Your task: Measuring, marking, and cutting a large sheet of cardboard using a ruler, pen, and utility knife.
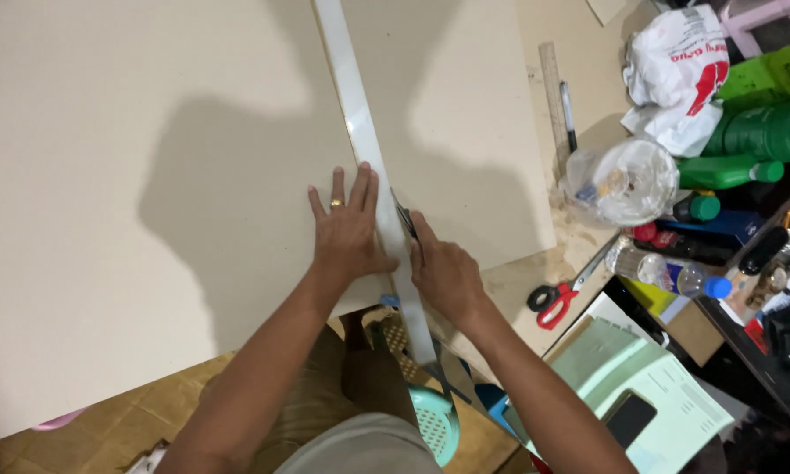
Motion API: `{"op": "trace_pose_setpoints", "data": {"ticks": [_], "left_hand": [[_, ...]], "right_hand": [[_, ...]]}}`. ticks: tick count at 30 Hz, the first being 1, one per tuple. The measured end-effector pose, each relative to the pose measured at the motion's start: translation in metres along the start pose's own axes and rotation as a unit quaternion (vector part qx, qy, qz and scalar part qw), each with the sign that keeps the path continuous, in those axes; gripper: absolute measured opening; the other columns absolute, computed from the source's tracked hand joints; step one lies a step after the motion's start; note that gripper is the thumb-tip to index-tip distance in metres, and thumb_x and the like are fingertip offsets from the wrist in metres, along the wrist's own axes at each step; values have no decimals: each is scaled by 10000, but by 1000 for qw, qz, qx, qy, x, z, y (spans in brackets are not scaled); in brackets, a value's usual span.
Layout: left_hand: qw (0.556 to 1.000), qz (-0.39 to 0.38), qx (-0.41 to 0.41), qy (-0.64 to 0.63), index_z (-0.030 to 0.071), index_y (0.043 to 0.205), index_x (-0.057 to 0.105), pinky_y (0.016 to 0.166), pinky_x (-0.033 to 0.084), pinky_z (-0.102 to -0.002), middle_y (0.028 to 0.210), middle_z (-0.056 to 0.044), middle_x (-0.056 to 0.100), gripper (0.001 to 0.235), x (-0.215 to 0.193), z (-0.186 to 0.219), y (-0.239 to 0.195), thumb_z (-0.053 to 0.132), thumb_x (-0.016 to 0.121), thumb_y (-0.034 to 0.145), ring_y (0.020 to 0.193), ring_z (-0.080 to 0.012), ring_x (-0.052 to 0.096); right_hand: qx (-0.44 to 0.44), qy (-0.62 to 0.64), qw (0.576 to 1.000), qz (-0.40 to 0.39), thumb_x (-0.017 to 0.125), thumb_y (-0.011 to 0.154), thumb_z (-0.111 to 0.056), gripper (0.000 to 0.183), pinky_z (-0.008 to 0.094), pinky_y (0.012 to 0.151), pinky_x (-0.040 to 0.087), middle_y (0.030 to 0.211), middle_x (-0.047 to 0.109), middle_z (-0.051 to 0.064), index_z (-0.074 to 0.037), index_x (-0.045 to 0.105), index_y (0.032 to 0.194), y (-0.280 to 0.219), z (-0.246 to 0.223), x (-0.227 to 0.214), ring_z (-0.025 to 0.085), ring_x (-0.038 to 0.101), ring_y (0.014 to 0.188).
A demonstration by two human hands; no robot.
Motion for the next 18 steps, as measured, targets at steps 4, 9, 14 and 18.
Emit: {"op": "trace_pose_setpoints", "data": {"ticks": [4,9,14,18], "left_hand": [[1000,-6,-13,2,109,1657,110,1175,115,-786,1742,-60,65,1383,-1,4,2,607,830,587,1564,-434,74],[997,-55,-40,33,142,1664,28,1199,86,-760,1748,-16,-29,1423,-1,5,0,696,784,593,1582,-393,10],[997,-54,-40,40,133,1662,49,1191,87,-766,1748,-36,1,1406,-4,6,-2,712,763,597,1581,-397,24],[997,-45,-49,39,122,1639,-37,1165,19,-757,1735,-8,-83,1527,7,2,6,786,825,568,1568,-402,-76]], "right_hand": [[-24,23,999,36,341,1080,-284,556,648,761,586,1012,740,329,-109,348,1607,0,8,17,509,732,943],[-70,29,992,98,396,1086,-192,540,543,628,602,931,752,277,-63,351,1609,-13,7,21,433,747,822],[-85,21,984,154,444,1073,-212,554,467,572,578,874,748,187,-129,378,1617,-49,47,70,340,733,756],[-18,14,994,107,523,1030,-322,579,498,478,521,769,707,68,-307,368,1587,-80,78,112,363,669,589]]}}
Point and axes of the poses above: each hand's wrist, its own y-axis towards the middle knuckle, its own x-axis out of the palm, z = x × y, the point moved 7 cm from there along y, towards the middle knuckle
